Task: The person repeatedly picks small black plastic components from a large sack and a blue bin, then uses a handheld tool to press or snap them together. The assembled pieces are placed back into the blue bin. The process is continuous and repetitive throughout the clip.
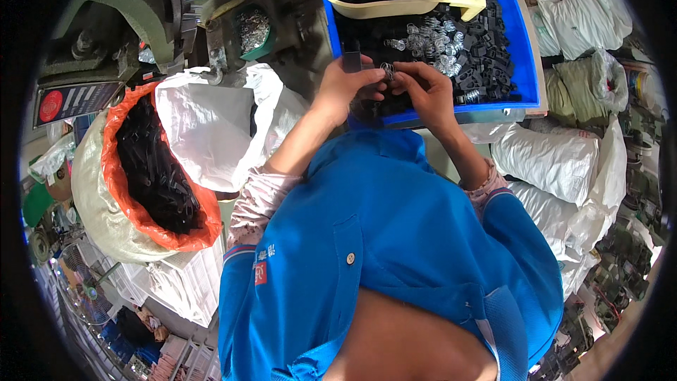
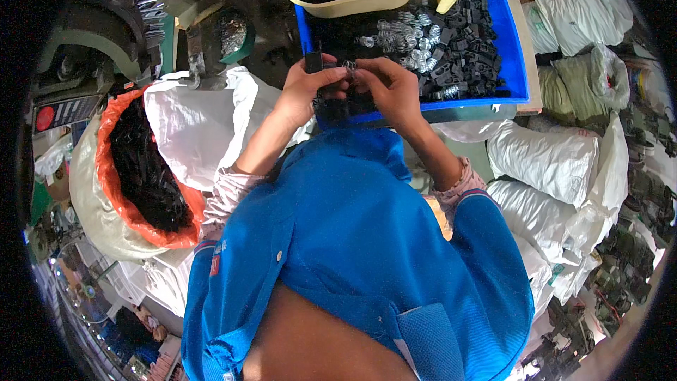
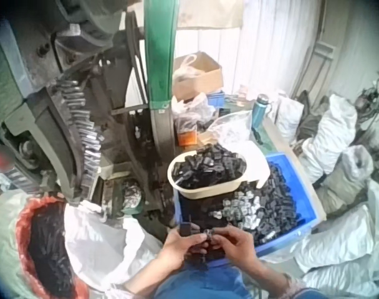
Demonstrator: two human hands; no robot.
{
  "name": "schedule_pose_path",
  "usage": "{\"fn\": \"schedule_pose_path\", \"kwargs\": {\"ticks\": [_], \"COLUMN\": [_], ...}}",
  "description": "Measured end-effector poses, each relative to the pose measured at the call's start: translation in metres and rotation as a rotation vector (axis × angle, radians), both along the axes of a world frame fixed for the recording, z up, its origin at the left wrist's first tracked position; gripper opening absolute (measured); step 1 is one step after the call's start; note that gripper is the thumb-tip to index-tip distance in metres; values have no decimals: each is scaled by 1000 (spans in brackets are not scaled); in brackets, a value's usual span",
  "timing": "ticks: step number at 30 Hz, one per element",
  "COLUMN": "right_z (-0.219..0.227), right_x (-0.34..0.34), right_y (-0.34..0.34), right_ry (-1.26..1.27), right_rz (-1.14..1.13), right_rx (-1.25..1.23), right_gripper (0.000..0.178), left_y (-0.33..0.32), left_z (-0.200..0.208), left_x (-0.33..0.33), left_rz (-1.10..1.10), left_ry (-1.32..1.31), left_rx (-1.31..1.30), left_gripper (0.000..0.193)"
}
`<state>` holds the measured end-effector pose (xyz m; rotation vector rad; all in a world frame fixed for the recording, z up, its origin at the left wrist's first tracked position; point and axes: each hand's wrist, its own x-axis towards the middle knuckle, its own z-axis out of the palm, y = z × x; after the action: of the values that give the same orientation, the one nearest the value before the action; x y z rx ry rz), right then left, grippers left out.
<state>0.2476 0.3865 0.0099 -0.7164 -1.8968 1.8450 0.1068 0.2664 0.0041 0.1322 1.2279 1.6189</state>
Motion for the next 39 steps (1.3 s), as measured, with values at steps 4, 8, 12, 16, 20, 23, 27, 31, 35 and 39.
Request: {"fn": "schedule_pose_path", "kwargs": {"ticks": [4, 8, 12, 16, 20, 23, 27, 31, 35, 39], "right_z": [-17, -1, 9, -1, -11, -13, -14, 0, -3, -8], "right_x": [14, 12, 3, 11, 10, 18, 24, 12, 22, 21], "right_y": [12, 23, 27, 35, 26, 15, 7, -12, 10, 9], "right_ry": [91, 110, 125, -48, 31, 92, 160, 201, 12, -111], "right_rz": [67, 52, -22, 22, 0, -9, -8, -224, 37, 44], "right_rx": [222, 290, -377, -600, -371, 386, 778, -261, -692, -403], "right_gripper": [15, 22, 24, 20, 13, 13, 24, 14, 20, 20], "left_y": [10, 23, 28, 27, 26, 23, 20, 16, 12, 10], "left_z": [-6, -1, -8, -3, -9, -10, -9, -9, -13, -20], "left_x": [-6, 1, 7, 10, 14, 13, 16, 20, 19, 19], "left_rz": [-92, -13, 42, 14, 61, 48, 49, 48, 14, -25], "left_ry": [-139, -38, 191, 313, 131, 14, -60, -22, 207, 501], "left_rx": [10, 74, 196, 171, 93, 43, -2, 94, 151, 47], "left_gripper": [34, 35, 37, 36, 33, 32, 31, 32, 37, 39]}}
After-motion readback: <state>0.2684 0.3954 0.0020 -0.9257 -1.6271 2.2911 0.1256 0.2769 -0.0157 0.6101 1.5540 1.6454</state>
